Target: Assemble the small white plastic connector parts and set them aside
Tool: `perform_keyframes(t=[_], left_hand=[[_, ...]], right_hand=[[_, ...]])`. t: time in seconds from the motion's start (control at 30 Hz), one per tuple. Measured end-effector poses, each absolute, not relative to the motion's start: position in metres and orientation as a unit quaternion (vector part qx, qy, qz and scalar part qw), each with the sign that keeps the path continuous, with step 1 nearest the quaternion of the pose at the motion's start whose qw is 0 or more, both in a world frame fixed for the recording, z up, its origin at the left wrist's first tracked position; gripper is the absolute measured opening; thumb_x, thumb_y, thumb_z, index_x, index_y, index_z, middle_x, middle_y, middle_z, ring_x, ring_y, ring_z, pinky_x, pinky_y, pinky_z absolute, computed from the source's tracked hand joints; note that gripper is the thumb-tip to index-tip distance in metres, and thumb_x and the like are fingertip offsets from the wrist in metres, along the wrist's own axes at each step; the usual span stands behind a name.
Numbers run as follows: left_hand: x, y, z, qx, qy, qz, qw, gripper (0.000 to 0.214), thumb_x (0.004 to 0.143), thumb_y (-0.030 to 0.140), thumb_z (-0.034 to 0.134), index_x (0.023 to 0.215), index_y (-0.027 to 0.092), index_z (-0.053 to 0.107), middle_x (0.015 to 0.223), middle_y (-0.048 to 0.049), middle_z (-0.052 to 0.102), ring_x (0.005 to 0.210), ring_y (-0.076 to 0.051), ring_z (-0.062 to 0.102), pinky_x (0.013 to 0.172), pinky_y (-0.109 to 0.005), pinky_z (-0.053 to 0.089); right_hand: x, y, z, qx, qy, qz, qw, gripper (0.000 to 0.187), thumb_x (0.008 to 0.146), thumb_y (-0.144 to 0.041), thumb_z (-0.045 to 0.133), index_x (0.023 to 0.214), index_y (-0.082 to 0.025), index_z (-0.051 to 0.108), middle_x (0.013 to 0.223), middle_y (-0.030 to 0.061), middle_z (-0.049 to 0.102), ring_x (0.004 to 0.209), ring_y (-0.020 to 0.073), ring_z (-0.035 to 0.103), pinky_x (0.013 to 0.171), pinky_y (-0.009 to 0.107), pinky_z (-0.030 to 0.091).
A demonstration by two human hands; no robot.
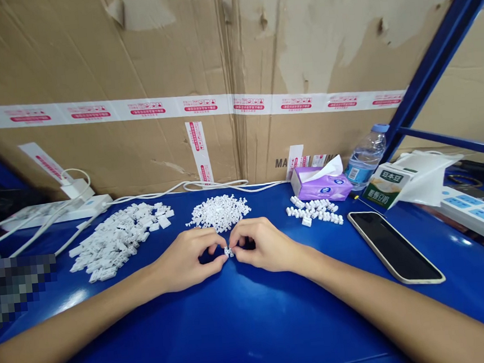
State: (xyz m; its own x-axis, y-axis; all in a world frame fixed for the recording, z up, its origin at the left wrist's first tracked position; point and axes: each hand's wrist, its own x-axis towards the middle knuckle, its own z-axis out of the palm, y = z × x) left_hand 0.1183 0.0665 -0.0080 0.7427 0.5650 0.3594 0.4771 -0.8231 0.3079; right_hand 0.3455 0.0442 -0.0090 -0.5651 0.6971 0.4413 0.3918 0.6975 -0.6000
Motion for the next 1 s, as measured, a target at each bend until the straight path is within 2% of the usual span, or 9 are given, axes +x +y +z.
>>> perform_keyframes(t=[0.27,1.0], left_hand=[[0.1188,0.0667,-0.0086,0.928,0.282,0.224,0.098,0.012,0.089,0.027,0.063,0.088,0.018,0.071,0.072,0.001,0.061,0.064,-0.015,0.057,0.063,-0.029,0.043],[0.1192,0.0661,-0.0078,0.927,0.286,0.221,0.103,0.012,0.088,0.026,0.063,0.091,0.018,0.071,0.073,0.0012,0.062,0.064,-0.015,0.057,0.065,-0.029,0.043]], right_hand=[[0.3436,0.0444,-0.0102,-0.31,-0.842,0.245,0.366,0.01,0.086,-0.012,0.066,0.086,-0.02,0.072,0.092,0.0041,0.074,0.081,0.0161,0.068,0.077,0.031,0.055],[0.3445,0.0413,-0.0089,-0.306,-0.857,0.226,0.347,0.012,0.084,-0.01,0.065,0.085,-0.02,0.072,0.093,0.0041,0.07,0.079,0.0155,0.066,0.073,0.03,0.053]])
